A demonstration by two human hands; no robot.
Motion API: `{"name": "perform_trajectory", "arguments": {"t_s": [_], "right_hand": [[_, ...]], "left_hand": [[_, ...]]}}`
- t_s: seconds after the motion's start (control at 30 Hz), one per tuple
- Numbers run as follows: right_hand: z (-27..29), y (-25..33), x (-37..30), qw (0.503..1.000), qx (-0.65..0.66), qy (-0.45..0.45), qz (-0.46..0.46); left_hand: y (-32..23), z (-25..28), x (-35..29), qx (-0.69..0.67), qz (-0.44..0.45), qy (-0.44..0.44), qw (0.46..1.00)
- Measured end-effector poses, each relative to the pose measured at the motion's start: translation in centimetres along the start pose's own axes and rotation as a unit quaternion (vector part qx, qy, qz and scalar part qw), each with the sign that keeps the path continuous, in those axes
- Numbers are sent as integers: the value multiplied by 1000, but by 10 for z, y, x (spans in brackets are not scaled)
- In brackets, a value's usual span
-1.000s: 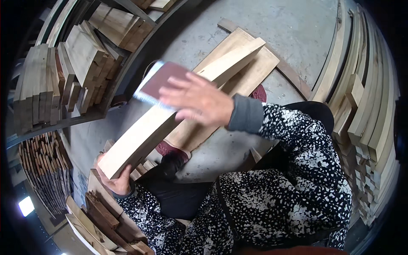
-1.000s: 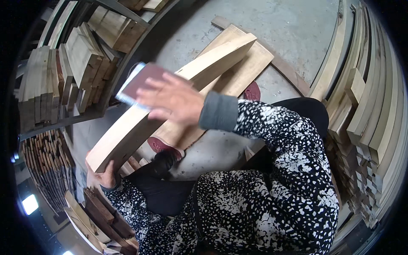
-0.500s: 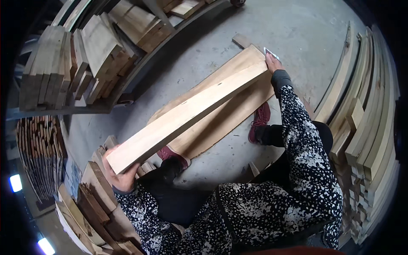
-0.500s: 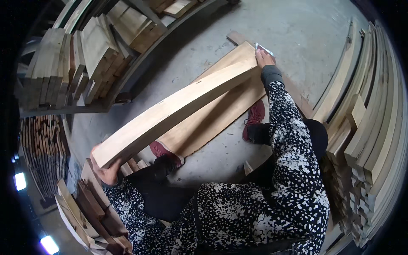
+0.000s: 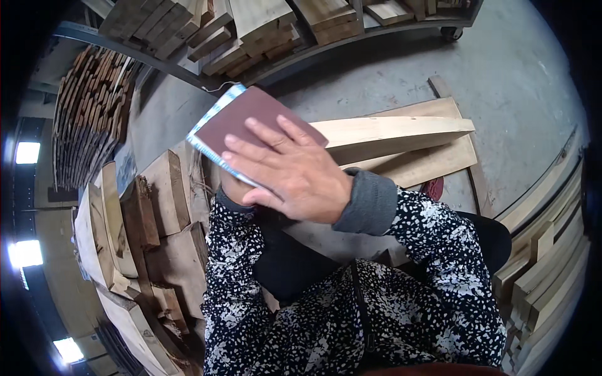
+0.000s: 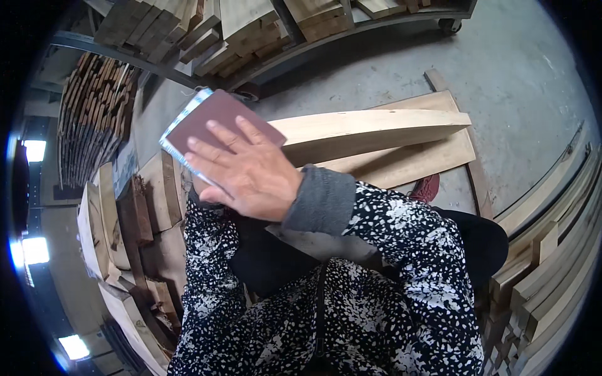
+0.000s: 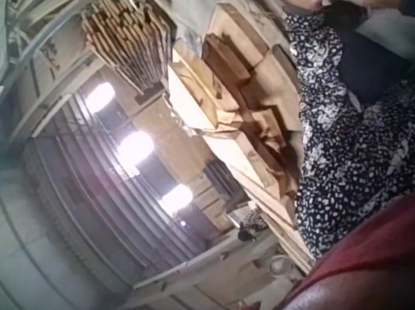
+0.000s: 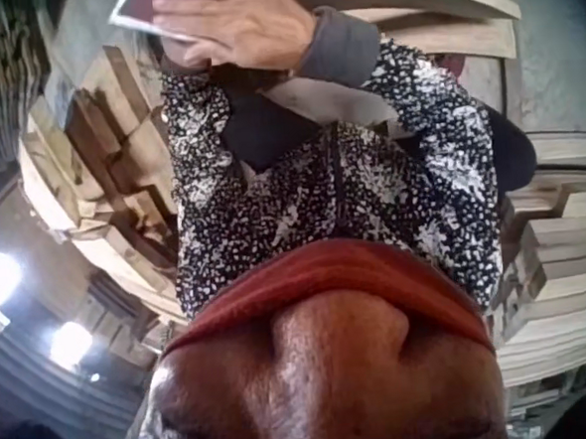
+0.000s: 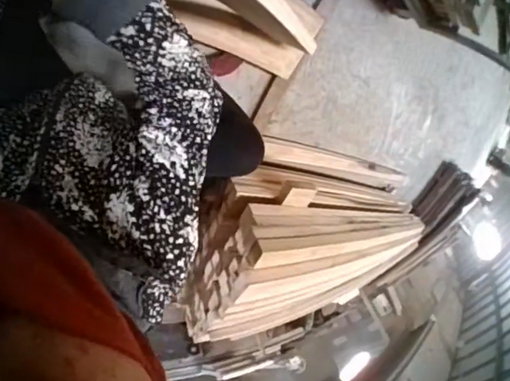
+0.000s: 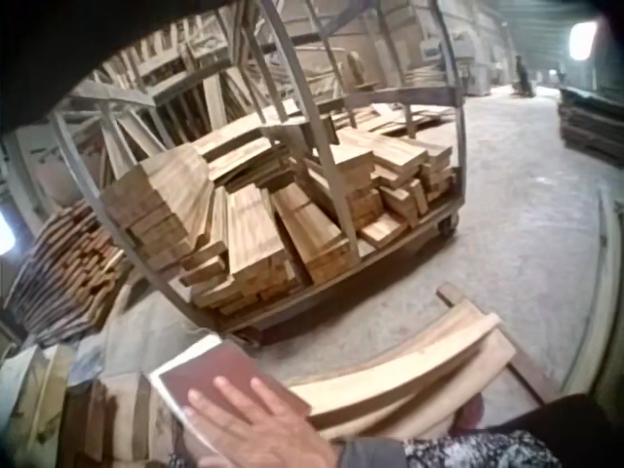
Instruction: The recorder is sanding wooden planks using a sanding block on a low work surface in a woodworking factory.
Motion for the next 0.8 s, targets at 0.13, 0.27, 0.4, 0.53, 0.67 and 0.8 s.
{"name": "perform_trajectory", "arguments": {"t_s": [0.13, 0.27, 0.4, 0.53, 0.67, 0.8], "right_hand": [[50, -118, -72, 981, -101, 2, -164], [143, -294, -222, 909, -161, -117, -365], [228, -386, -396, 773, -277, -134, -554], [257, -378, -543, 616, -384, -75, -684], [154, -323, -434, 696, -335, -102, -627], [78, -293, -399, 745, -447, 140, -474]], "left_hand": [[22, -31, 0, -40, 16, 23, 999], [8, -27, 4, -31, 13, 23, 999], [12, -29, 10, -24, 1, -12, 1000], [35, -33, 21, -31, 44, -57, 997], [92, 1, 12, -36, 228, -125, 965], [152, -4, -5, -155, 374, -126, 906]]}}
Point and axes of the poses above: each hand's wrist, its own x-axis towards the middle knuckle, its own z-axis out of the back of the hand, y = z × x, the point moved 8 cm from there along x, towards the middle knuckle, and after that the axes turned 12 degrees about -y, right-handed, at the moved point
